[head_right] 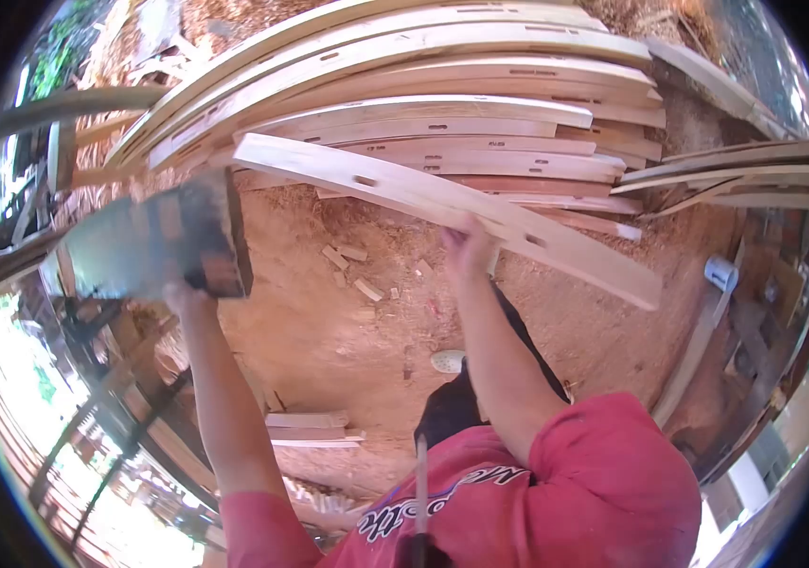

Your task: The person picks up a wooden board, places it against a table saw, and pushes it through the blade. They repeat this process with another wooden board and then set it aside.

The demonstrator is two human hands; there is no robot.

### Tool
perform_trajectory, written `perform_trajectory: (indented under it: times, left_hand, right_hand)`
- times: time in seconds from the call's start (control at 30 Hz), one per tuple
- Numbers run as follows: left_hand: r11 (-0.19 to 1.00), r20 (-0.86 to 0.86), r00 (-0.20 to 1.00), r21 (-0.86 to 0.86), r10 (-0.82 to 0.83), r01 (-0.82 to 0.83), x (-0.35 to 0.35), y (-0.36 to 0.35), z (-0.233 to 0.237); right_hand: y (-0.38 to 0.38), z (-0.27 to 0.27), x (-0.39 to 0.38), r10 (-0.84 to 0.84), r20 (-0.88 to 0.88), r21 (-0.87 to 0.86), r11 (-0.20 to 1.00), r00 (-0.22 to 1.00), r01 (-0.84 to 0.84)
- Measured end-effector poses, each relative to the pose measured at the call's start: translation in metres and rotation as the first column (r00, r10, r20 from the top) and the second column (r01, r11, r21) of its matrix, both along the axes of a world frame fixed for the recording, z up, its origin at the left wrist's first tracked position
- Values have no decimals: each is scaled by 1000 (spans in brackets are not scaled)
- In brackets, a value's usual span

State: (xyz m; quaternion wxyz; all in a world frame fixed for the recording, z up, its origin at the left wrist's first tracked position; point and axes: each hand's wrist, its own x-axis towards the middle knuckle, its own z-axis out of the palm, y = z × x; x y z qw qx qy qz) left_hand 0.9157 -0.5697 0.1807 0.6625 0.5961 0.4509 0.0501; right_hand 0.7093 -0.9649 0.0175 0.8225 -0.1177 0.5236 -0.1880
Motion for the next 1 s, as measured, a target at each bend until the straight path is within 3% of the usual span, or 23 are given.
perform_trajectory:
  times: [0.07, 0.13, 0.17, 0.2, 0.27, 0.33, 0.4, 0.5, 0.53, 0.57, 0.6, 0.63, 0.67, 0.73, 0.77, 0.8, 0.83, 0.87, 0.93, 1.0]
  left_hand:
    - [1000, 32, 999, -15, 19, -18, 1, -10, 0]
    - [949, 177, 982, -294, -58, 109, -16, 2, -9]
    - [968, 40, 998, -247, -42, 51, -30, -1, -7]
    - [980, -104, 994, -199, -18, -3, -49, -11, -7]
    - [965, -43, 998, -257, -55, 42, -112, -8, -57]
    - [944, -25, 967, -223, -254, 242, -198, -49, -60]
    - [832, -11, 945, -479, -326, 281, -290, -64, -109]
    - [790, -87, 967, -597, -238, 141, -389, -117, -72]
    - [709, -36, 996, -704, -81, 32, -409, -128, -47]
    - [604, 10, 996, -796, 84, -43, -422, -136, -21]
    - [612, 22, 993, -789, 119, -56, -433, -143, 6]
    - [599, 157, 921, -795, 356, -96, -445, -148, 33]
    - [581, 290, 772, -805, 566, -124, -456, -141, 50]
    - [605, 363, 681, -782, 636, -149, -489, -100, 64]
    - [619, 407, 620, -767, 671, -166, -506, -81, 70]
    - [672, 448, 564, -684, 694, -284, -518, -65, 94]
    - [738, 566, 498, -620, 656, -267, -534, -34, 73]
    - [792, 668, 430, -551, 608, -264, -557, 1, 50]
    - [785, 703, 351, -527, 618, -325, -608, 53, 47]
    - [879, 846, 278, -376, 455, -294, -663, 80, 52]
  right_hand:
    - [-46, -2, -60, 22, 134, -40, 999, 991, -17]
    - [-92, 20, -115, 90, 216, -86, 994, 972, -73]
    - [-115, 34, -138, 143, 251, -131, 985, 957, -112]
    - [-136, 53, -155, 196, 209, -159, 973, 958, -165]
    - [-178, 92, -195, 242, 93, -203, 954, 966, -220]
    - [-209, 128, -228, 263, 45, -247, 938, 964, -245]
    - [-228, 165, -256, 255, -58, -253, 931, 965, -262]
    - [-235, 215, -291, 413, 70, -316, 873, 908, -372]
    - [-232, 230, -301, 447, 68, -318, 857, 892, -405]
    - [-222, 245, -304, 517, 183, -351, 829, 836, -436]
    - [-208, 256, -311, 574, 296, -377, 805, 763, -458]
    - [-194, 265, -320, 597, 311, -368, 793, 740, -485]
    - [-181, 271, -321, 634, 362, -402, 767, 683, -499]
    - [-142, 296, -316, 683, 431, -439, 730, 590, -524]
    - [-116, 311, -311, 755, 457, -500, 655, 469, -566]
    - [-91, 322, -308, 812, 468, -564, 578, 348, -590]
    - [-72, 322, -307, 816, 470, -568, 571, 336, -593]
    - [-56, 320, -304, 858, 459, -576, 486, 231, -658]
    - [-19, 325, -299, 896, 439, -579, 340, 68, -741]
    - [18, 338, -291, 903, 428, -589, 265, -17, -764]
